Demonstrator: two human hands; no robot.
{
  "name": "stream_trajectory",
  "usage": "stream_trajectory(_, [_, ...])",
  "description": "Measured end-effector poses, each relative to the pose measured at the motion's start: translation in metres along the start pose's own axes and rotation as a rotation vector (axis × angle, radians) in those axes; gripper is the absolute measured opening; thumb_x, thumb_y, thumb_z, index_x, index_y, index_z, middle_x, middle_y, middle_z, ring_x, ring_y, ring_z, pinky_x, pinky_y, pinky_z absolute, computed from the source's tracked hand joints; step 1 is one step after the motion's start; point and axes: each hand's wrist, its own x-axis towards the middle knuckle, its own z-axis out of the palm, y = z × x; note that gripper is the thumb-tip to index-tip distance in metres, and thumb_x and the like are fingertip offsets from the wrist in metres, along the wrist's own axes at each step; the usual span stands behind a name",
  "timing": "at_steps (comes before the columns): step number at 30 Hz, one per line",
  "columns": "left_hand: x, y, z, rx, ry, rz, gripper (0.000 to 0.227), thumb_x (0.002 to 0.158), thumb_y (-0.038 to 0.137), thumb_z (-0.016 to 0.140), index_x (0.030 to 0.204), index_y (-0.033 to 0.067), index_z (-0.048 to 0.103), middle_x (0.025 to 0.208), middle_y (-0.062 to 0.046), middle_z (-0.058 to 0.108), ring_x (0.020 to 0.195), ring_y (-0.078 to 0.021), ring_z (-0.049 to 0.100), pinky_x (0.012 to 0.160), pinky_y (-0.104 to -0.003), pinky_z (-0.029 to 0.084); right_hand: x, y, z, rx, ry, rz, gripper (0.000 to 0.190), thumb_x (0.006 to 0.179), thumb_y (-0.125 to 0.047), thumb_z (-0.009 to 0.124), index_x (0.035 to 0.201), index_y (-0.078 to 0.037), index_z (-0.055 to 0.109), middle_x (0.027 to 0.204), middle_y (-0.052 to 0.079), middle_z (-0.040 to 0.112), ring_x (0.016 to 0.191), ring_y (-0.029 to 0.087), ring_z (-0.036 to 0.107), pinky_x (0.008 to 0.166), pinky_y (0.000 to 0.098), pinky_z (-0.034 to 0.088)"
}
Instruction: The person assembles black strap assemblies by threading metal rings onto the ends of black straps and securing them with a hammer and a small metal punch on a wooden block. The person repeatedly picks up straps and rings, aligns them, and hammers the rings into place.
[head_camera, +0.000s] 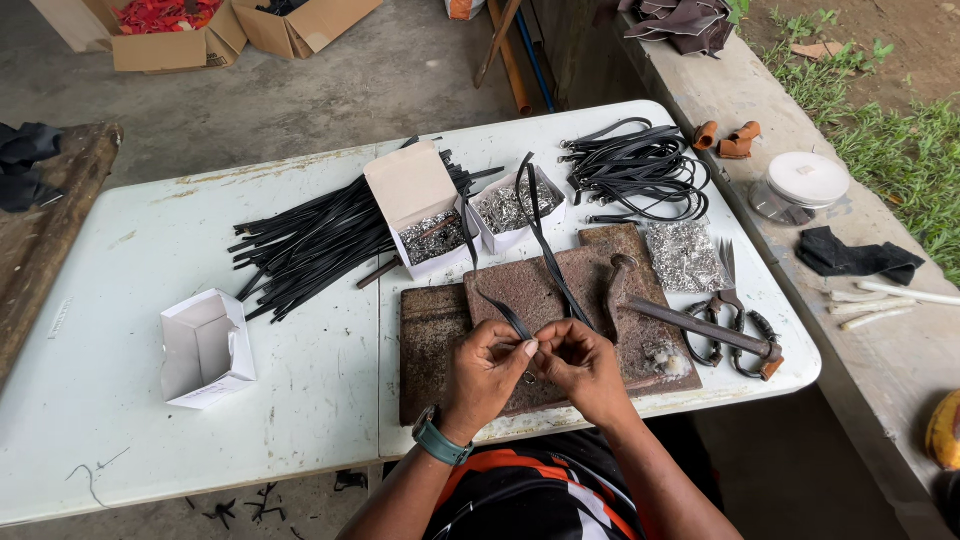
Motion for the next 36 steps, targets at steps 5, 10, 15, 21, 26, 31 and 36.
stream_trajectory(5, [0.004, 0.008, -0.032, 0.340, 0.099, 0.149, 0.015, 0.097, 0.015, 0.072, 0.106, 0.0029, 0.069, 0.099, -0.007, 0.078, 0.077, -0.0143, 0.072, 0.063, -0.023, 0.060, 0.003, 0.005, -0.009, -0.147, -0.005, 0.072, 0.016, 0.088, 0.001, 0.066, 0.103, 0.002, 0.071, 0.081, 0.005, 0.069, 0.069, 0.011, 0.062, 0.066, 0.0264, 0.053])
stream_trajectory(10, [0.012, 0.020, -0.041, 0.793, -0.025, 0.443, 0.033, 0.089, 0.010, 0.072, 0.122, 0.0077, 0.070, 0.122, -0.017, 0.070, 0.088, -0.0201, 0.073, 0.068, -0.030, 0.062, 0.006, -0.003, -0.005, -0.113, -0.157, 0.134, 0.009, 0.090, -0.005, 0.068, 0.099, -0.002, 0.067, 0.079, 0.003, 0.068, 0.071, 0.011, 0.064, 0.069, 0.0277, 0.057])
stream_trajectory(15, [0.034, 0.016, -0.026, 0.737, -0.189, 0.922, 0.021, 0.096, 0.014, 0.062, 0.117, 0.0101, 0.062, 0.096, -0.005, 0.070, 0.083, -0.0156, 0.069, 0.087, -0.043, 0.062, 0.002, -0.017, -0.003, -0.121, -0.263, 0.155, 0.005, 0.092, -0.007, 0.069, 0.095, -0.003, 0.068, 0.080, 0.003, 0.069, 0.071, 0.011, 0.065, 0.068, 0.0271, 0.057])
stream_trajectory(21, [0.069, -0.010, -0.059, 0.747, -0.259, 0.912, 0.029, 0.102, 0.004, 0.070, 0.131, -0.0011, 0.068, 0.068, -0.001, 0.061, 0.057, -0.0090, 0.060, 0.044, -0.017, 0.050, -0.006, -0.033, -0.037, 0.366, -0.438, -0.007, 0.010, 0.088, 0.001, 0.073, 0.088, -0.001, 0.063, 0.074, 0.009, 0.064, 0.056, 0.015, 0.059, 0.049, 0.0282, 0.053])
stream_trajectory(26, [0.059, -0.017, -0.123, 0.804, -0.087, 0.614, 0.035, 0.099, 0.008, 0.063, 0.134, 0.0087, 0.065, 0.087, -0.005, 0.072, 0.068, -0.0134, 0.069, 0.054, -0.021, 0.057, -0.020, -0.077, -0.093, 0.653, -0.440, -0.304, 0.012, 0.091, 0.000, 0.074, 0.095, 0.000, 0.062, 0.082, 0.012, 0.063, 0.065, 0.016, 0.059, 0.055, 0.0270, 0.053])
stream_trajectory(31, [0.026, -0.036, -0.130, 0.690, -0.061, 0.347, 0.030, 0.103, 0.011, 0.057, 0.132, 0.0094, 0.067, 0.111, -0.016, 0.076, 0.085, -0.0179, 0.077, 0.058, -0.022, 0.064, -0.024, -0.112, -0.118, 0.663, -0.327, -0.405, 0.011, 0.095, -0.001, 0.071, 0.102, 0.000, 0.063, 0.093, 0.013, 0.063, 0.075, 0.016, 0.058, 0.068, 0.0291, 0.054])
stream_trajectory(36, [0.021, -0.052, -0.060, 0.160, -0.099, -0.398, 0.030, 0.102, 0.031, 0.057, 0.108, 0.0072, 0.075, 0.080, -0.009, 0.077, 0.063, -0.0151, 0.075, 0.051, -0.024, 0.061, 0.009, -0.117, -0.096, 0.729, -0.320, -0.348, 0.013, 0.095, 0.004, 0.072, 0.106, -0.001, 0.069, 0.098, 0.014, 0.068, 0.087, 0.022, 0.066, 0.083, 0.0373, 0.057])
